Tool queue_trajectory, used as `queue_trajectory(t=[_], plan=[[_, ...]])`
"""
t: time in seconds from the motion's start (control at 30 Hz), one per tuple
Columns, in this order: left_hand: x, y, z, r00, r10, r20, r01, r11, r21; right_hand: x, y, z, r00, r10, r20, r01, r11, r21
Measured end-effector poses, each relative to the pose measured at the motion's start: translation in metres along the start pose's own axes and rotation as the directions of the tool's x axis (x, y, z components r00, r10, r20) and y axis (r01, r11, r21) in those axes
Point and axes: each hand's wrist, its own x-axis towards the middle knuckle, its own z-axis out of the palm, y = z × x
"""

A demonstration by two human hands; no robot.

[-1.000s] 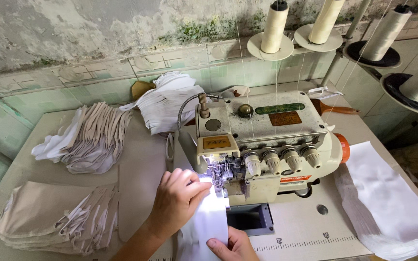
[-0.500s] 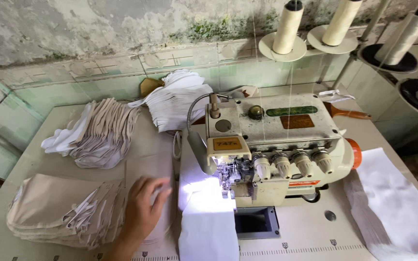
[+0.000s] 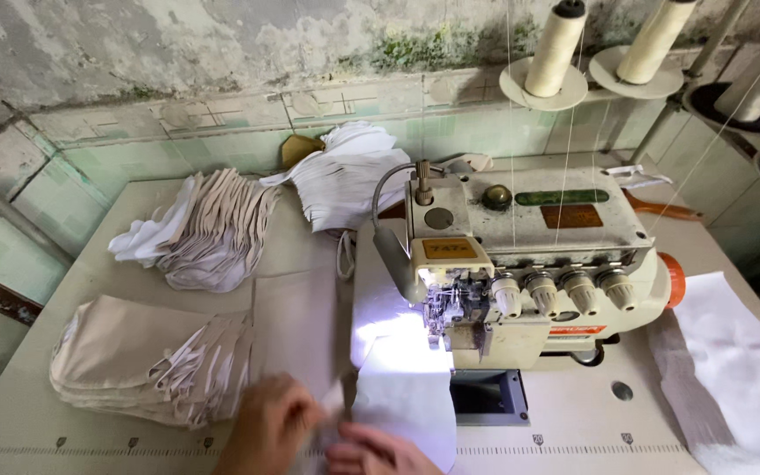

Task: The person operates a serger sewing machine to stitch the edges of white fabric pieces. They repeatedly pick up a piece from a stack on the left, guide it through the machine, and place the finished piece on a stack on the right.

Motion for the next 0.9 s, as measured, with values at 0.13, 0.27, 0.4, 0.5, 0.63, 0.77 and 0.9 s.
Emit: queue_trajectory(t=[0.13,0.27,0.4,0.5,0.63,0.77,0.9], plan=[[-0.016,0.042,0.077,-0.059,-0.99,0.13,0.773,0.037,0.633,0.035,-0.025,0.061,0.868,-0.064,-0.493,-0.322,0.682,-0.656],[-0.028,0.02,0.019,0.694,-0.712,0.103,0.702,0.702,0.121,0.022,-0.032,0.094,0.949,-0.197,-0.248,0.043,0.855,-0.517],[0.042,0.082,-0.064,0.982,0.05,0.182,0.023,0.924,-0.381,-0.014,-0.042,0.114,0.895,-0.444,-0.034,0.317,0.689,-0.652],[0.068,0.091,-0.044,0.839,-0.121,0.53,0.478,0.63,-0.612,-0.032,-0.043,0.1,0.73,-0.672,-0.124,0.448,0.608,-0.656],[0.109,0.1,-0.02,0.938,-0.161,0.307,0.29,0.85,-0.44,-0.046,-0.057,0.079,0.589,-0.7,-0.404,0.385,0.683,-0.621],[0.12,0.1,0.005,0.996,0.016,0.093,-0.004,0.992,-0.125,-0.05,-0.047,0.032,0.435,-0.812,-0.39,0.198,0.509,-0.838],[0.115,0.094,0.016,0.995,0.102,0.02,-0.102,0.994,0.027,-0.052,-0.043,0.015,0.37,-0.838,-0.401,0.063,0.453,-0.889]])
